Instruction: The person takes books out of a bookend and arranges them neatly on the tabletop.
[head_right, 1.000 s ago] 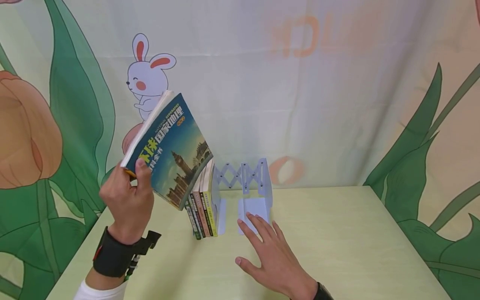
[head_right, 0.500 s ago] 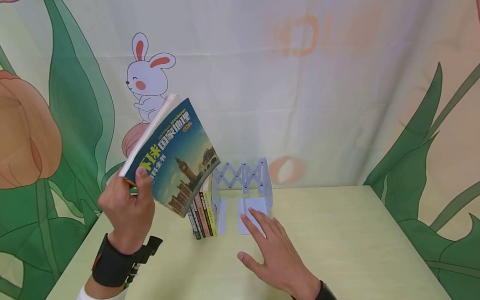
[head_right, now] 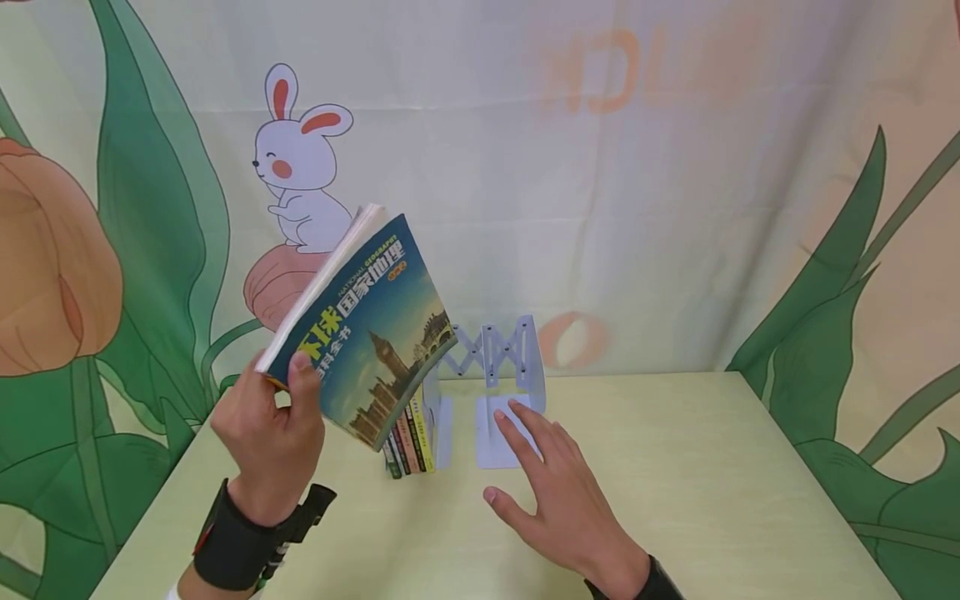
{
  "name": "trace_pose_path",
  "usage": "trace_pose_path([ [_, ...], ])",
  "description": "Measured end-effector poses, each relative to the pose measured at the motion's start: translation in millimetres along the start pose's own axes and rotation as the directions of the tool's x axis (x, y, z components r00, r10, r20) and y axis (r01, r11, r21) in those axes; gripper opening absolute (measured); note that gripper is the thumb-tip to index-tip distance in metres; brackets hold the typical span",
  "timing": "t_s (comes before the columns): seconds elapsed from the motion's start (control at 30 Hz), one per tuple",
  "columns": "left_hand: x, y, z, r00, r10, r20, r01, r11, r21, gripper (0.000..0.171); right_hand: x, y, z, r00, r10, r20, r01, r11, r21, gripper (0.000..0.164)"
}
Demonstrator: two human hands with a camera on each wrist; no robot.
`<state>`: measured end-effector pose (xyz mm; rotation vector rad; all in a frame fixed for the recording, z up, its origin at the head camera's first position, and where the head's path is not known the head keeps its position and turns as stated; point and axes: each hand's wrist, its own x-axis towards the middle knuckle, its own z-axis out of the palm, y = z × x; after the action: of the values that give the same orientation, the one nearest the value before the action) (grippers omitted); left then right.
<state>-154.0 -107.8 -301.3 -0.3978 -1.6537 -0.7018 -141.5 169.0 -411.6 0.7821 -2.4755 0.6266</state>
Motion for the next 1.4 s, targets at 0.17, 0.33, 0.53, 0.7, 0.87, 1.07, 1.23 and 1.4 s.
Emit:
trace_pose_path([
  [0.17,-7.0,4.6,-0.3,0.999,0.002,0.038,-0.002,1.000,-0.007,0.051,1.3,-1.2,-1.9,1.000,0.006,-0.014,-0.006,1.000,0.014,0.081],
  [0.33,-12.6,10.0,-1.1,0.997,0.009,0.073,-0.008,1.000,-0.016,0.052,3.0,-2.4,-3.3,0.999,0.004,-0.038,-0.003,0.999,0.034,0.082],
  [0.53,-17.0,15.0,-2.2,0.995,-0.008,0.099,0.012,0.999,-0.047,0.051,3.2,-3.3,-4.0,0.999,0.013,-0.037,-0.011,0.999,0.045,0.082],
  [0.7,-20.3,16.1,-2.0,0.992,-0.027,0.122,0.038,0.995,-0.087,0.052,2.7,-3.4,-3.9,0.999,0.029,-0.026,-0.028,0.998,0.051,0.082],
  [0.87,-25.0,17.6,-1.7,0.990,-0.040,0.138,0.057,0.991,-0.120,0.051,2.5,-3.7,-3.9,0.999,0.047,-0.012,-0.046,0.996,0.070,0.082],
  [1.07,-30.0,20.6,-2.2,0.987,-0.032,0.158,0.056,0.988,-0.147,0.049,3.6,-4.4,-3.9,0.998,0.060,-0.007,-0.059,0.995,0.084,0.082],
  [1.23,-36.8,23.4,-4.2,0.977,-0.023,0.211,0.058,0.985,-0.160,0.050,3.1,-4.1,-3.1,0.997,0.075,0.002,-0.075,0.992,0.100,0.081],
  [1.4,-43.6,25.4,-4.1,0.971,0.001,0.240,0.041,0.985,-0.168,0.049,1.7,-3.4,-2.8,0.996,0.092,0.020,-0.093,0.989,0.114,0.081],
])
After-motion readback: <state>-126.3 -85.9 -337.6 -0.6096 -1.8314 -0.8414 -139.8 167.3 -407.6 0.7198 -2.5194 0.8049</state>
